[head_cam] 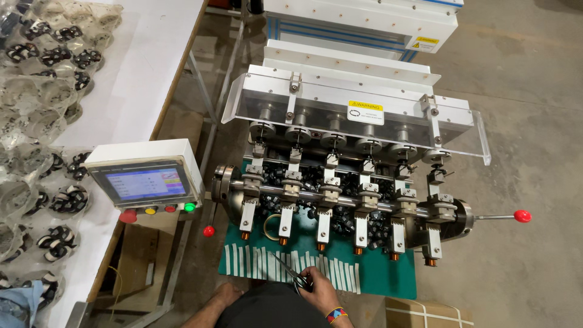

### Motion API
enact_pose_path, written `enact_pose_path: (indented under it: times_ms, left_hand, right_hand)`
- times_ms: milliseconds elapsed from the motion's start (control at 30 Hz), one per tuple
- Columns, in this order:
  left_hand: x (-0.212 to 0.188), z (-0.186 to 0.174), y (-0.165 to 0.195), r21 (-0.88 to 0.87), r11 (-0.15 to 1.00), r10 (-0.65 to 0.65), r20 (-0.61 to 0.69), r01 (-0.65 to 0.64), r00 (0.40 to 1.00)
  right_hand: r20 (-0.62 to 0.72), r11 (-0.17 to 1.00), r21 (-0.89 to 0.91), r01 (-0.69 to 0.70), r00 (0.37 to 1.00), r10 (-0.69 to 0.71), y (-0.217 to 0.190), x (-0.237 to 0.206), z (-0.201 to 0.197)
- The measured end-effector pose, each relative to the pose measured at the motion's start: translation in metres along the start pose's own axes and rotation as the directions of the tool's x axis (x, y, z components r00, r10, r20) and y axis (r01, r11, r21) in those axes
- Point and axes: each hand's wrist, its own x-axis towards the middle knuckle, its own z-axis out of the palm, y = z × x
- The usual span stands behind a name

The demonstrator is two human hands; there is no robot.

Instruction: The person repeatedly picks small black components and white strips from a green tray, places them into a multi-station machine, and uses pliers to adjust parts. The person also arranges the white strips and handles a roll of tape.

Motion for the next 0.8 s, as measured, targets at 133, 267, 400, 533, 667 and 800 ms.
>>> enact_pose_path:
  times_ms: [133, 267, 400, 533, 667, 800]
  left_hand:
    - [-0.001, 0.001, -0.002, 0.009, 0.999, 0.049, -0.036, -0.048, 0.998]
    - [0.003, 0.005, -0.005, 0.080, 0.976, 0.209, -0.082, -0.203, 0.974]
    - [0.009, 0.008, -0.003, 0.108, 0.979, 0.176, -0.052, -0.170, 0.983]
    - [0.015, 0.009, -0.001, 0.179, 0.955, 0.242, -0.024, -0.234, 0.970]
    - [0.015, 0.010, 0.004, 0.295, 0.878, 0.378, 0.052, -0.376, 0.924]
    - [0.017, 0.004, 0.025, 0.344, 0.920, 0.090, 0.282, -0.188, 0.955]
  right_hand:
    - [-0.037, 0.999, 0.012, -0.040, 0.998, 0.040, 0.012, -0.004, 0.006]
    - [-0.063, 0.999, 0.034, -0.025, 0.998, 0.027, 0.024, -0.010, 0.006]
    - [-0.061, 0.995, 0.012, -0.094, 0.994, 0.095, 0.030, -0.015, 0.005]
    - [-0.086, 0.989, 0.094, -0.118, 0.988, 0.126, 0.039, -0.017, 0.013]
    - [-0.031, 0.976, 0.186, -0.111, 0.992, 0.119, 0.054, -0.020, 0.013]
    - [0.221, 0.893, 0.359, -0.271, 0.954, 0.201, 0.059, -0.025, -0.024]
